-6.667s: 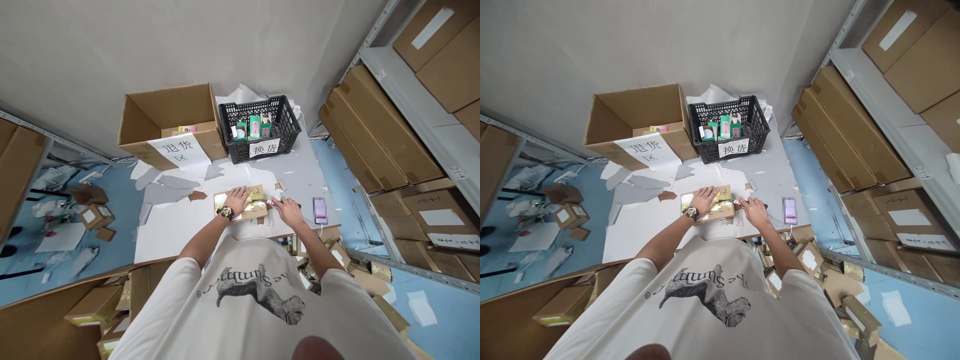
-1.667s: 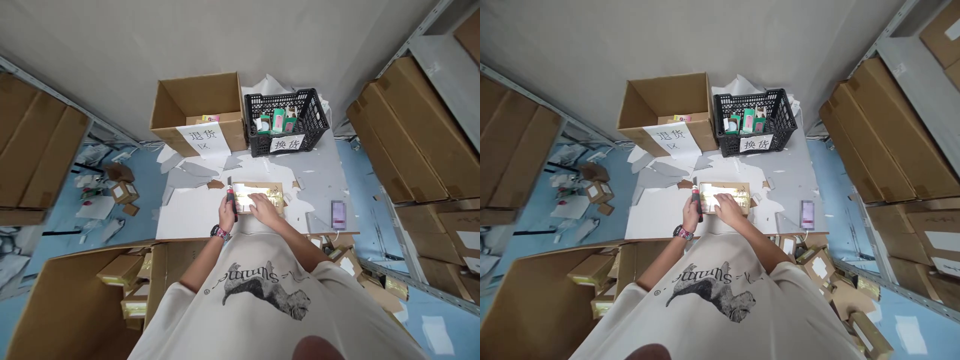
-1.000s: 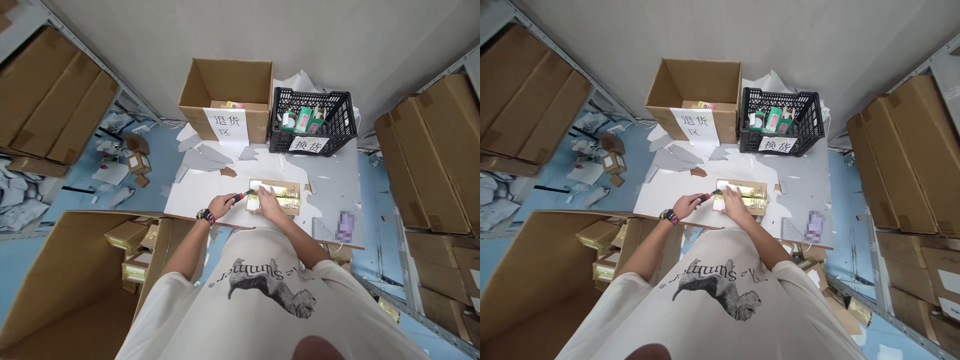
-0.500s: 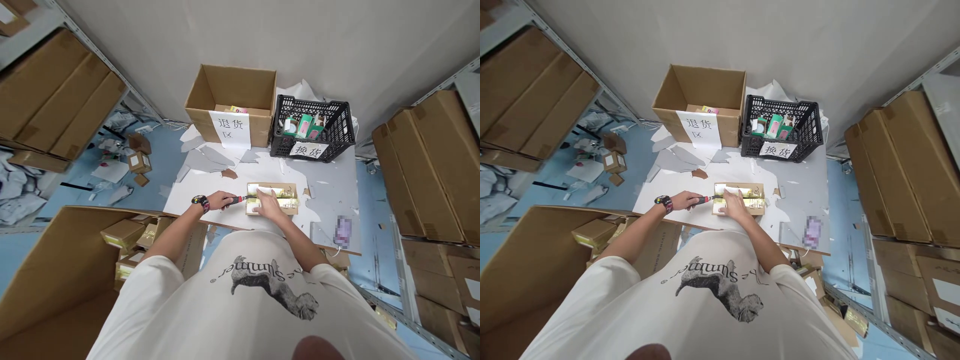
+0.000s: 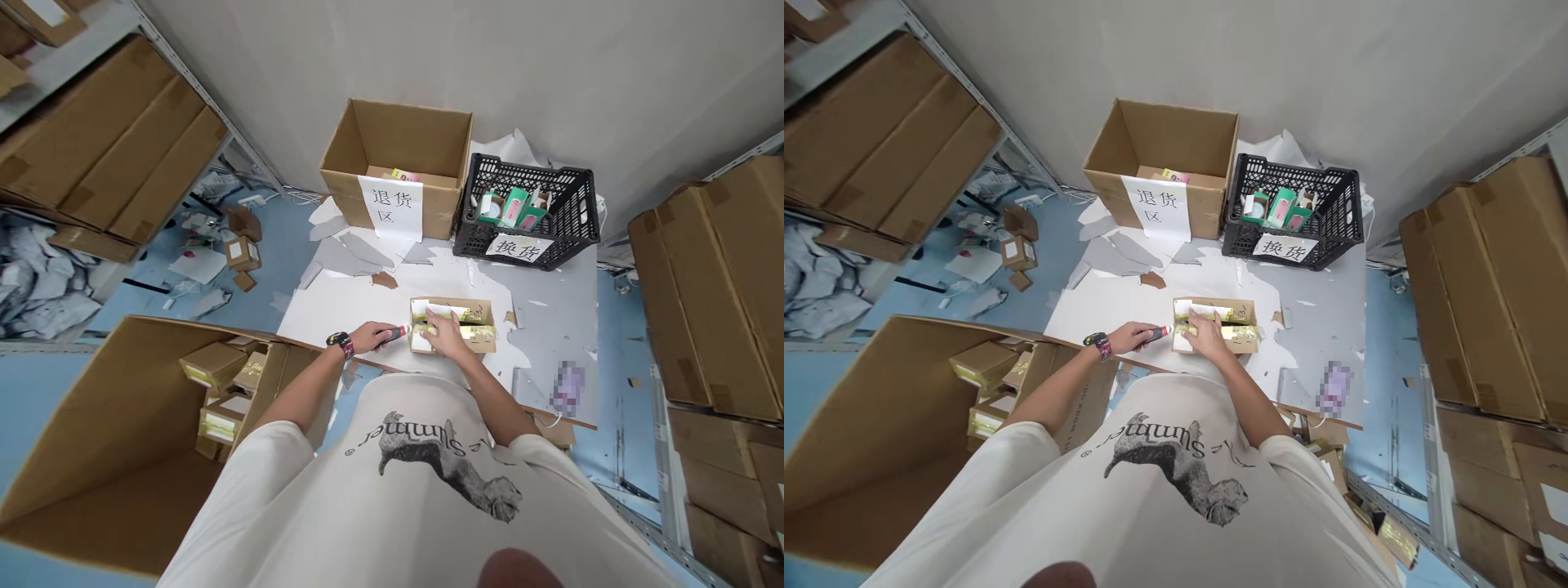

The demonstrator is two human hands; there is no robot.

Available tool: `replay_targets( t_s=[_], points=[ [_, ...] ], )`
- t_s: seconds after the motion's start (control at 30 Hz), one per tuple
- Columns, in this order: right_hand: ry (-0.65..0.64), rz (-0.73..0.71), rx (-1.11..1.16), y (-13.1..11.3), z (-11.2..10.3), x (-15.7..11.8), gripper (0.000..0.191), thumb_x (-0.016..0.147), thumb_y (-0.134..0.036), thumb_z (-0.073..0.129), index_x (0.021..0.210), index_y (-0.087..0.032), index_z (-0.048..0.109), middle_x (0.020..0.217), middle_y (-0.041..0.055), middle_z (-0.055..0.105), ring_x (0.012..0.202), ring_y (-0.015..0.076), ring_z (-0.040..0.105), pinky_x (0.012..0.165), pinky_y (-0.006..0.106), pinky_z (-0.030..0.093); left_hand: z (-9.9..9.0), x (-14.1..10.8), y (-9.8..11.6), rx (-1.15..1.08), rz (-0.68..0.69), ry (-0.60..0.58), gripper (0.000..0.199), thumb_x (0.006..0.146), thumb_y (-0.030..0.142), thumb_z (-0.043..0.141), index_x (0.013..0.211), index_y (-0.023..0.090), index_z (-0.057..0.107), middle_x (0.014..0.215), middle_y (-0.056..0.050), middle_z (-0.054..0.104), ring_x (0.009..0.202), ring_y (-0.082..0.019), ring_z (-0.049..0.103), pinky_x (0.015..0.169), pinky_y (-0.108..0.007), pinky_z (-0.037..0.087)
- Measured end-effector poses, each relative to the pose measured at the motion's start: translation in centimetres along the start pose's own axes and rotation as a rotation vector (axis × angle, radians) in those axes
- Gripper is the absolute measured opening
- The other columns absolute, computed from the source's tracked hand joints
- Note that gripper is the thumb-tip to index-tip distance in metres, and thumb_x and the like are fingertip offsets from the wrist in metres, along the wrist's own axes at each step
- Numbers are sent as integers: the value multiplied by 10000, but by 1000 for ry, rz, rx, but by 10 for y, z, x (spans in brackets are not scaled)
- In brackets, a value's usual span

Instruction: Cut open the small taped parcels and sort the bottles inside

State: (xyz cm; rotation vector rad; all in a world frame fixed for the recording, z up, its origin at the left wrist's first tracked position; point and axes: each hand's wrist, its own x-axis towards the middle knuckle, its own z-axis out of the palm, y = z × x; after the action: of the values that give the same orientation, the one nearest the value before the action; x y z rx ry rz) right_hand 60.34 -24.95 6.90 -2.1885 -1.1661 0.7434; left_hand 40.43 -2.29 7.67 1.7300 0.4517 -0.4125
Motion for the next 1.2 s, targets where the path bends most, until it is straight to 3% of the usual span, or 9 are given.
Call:
replay_targets(
  t_s=[0.07, 0.13, 0.3, 0.4, 0.5, 0.63, 0.8, 1.03, 1.2],
  points=[
    [-7, -3, -4, -1, -2, 0, 90, 989, -344, 731, 991, -256, 749, 1617, 89, 707, 1435, 341, 686, 1392, 706, 146, 1, -8, -1, 28, -8, -74, 557, 937, 614, 727, 1324, 239, 864, 685, -4, 715, 543, -167, 626, 566, -260, 476],
    [-1, -26, -31, -2, -4, -2, 108, 1007, -362, 721, 1014, -260, 756, 1601, 91, 718, 1427, 342, 687, 1392, 704, 147, 3, -19, -7, 30, -23, -51, 570, 929, 628, 743, 1329, 241, 865, 700, -7, 722, 543, -162, 623, 569, -260, 487],
    [94, -87, -185, -1, -9, -21, 336, 1086, -280, 585, 1363, -258, 774, 1727, 129, 589, 1621, 376, 488, 1389, 693, 179, 12, -46, -33, -255, -82, 262, 699, 911, 659, 775, 1397, 157, 805, 796, -43, 748, 586, -160, 634, 591, -289, 553],
    [132, -56, -253, 5, -9, -24, 556, 1101, -235, 515, 1645, -273, 622, 1816, 132, 468, 1686, 399, 372, 1385, 700, 191, 22, -52, -47, -482, -162, 515, 787, 950, 640, 724, 1559, 143, 681, 847, -49, 752, 626, -160, 662, 615, -311, 604],
    [77, -70, -282, 13, -11, -8, 727, 1068, -245, 609, 1775, -323, 461, 1883, 120, 347, 1731, 431, 273, 1377, 767, 129, 35, -50, -52, -565, -206, 623, 802, 980, 603, 688, 1634, 146, 610, 895, -55, 758, 673, -156, 680, 654, -315, 621],
    [0, -86, -315, 20, -16, 21, 886, 998, -323, 798, 1796, -368, 413, 1895, 124, 319, 1744, 474, 235, 1356, 831, 60, 47, -49, -42, -375, -72, 590, 740, 969, 599, 709, 1580, 181, 696, 1066, -95, 776, 853, -197, 715, 761, -337, 624],
    [72, -189, -375, 24, -13, 21, 712, 1058, -317, 736, 1738, -318, 525, 1865, 145, 379, 1733, 492, 256, 1352, 852, 54, 47, -56, -21, 128, 192, 553, 547, 1034, 505, 681, 1530, 292, 769, 1076, -75, 703, 981, -234, 675, 918, -369, 577],
    [46, -254, -251, 28, -13, 23, 502, 1148, -369, 545, 1614, -218, 659, 1740, 161, 573, 1661, 399, 458, 1405, 678, 258, 38, -55, -13, 422, 215, 429, 538, 1057, 385, 654, 1591, 392, 713, 1206, -59, 696, 1032, -233, 685, 938, -344, 560],
    [68, -297, -222, 30, -13, 29, 456, 1171, -372, 498, 1511, -178, 732, 1681, 194, 628, 1601, 392, 537, 1384, 639, 332, 11, -33, -14, 606, 270, 411, 513, 1110, 403, 582, 1612, 410, 693, 1234, -86, 683, 1073, -258, 657, 935, -353, 561]
  ],
)
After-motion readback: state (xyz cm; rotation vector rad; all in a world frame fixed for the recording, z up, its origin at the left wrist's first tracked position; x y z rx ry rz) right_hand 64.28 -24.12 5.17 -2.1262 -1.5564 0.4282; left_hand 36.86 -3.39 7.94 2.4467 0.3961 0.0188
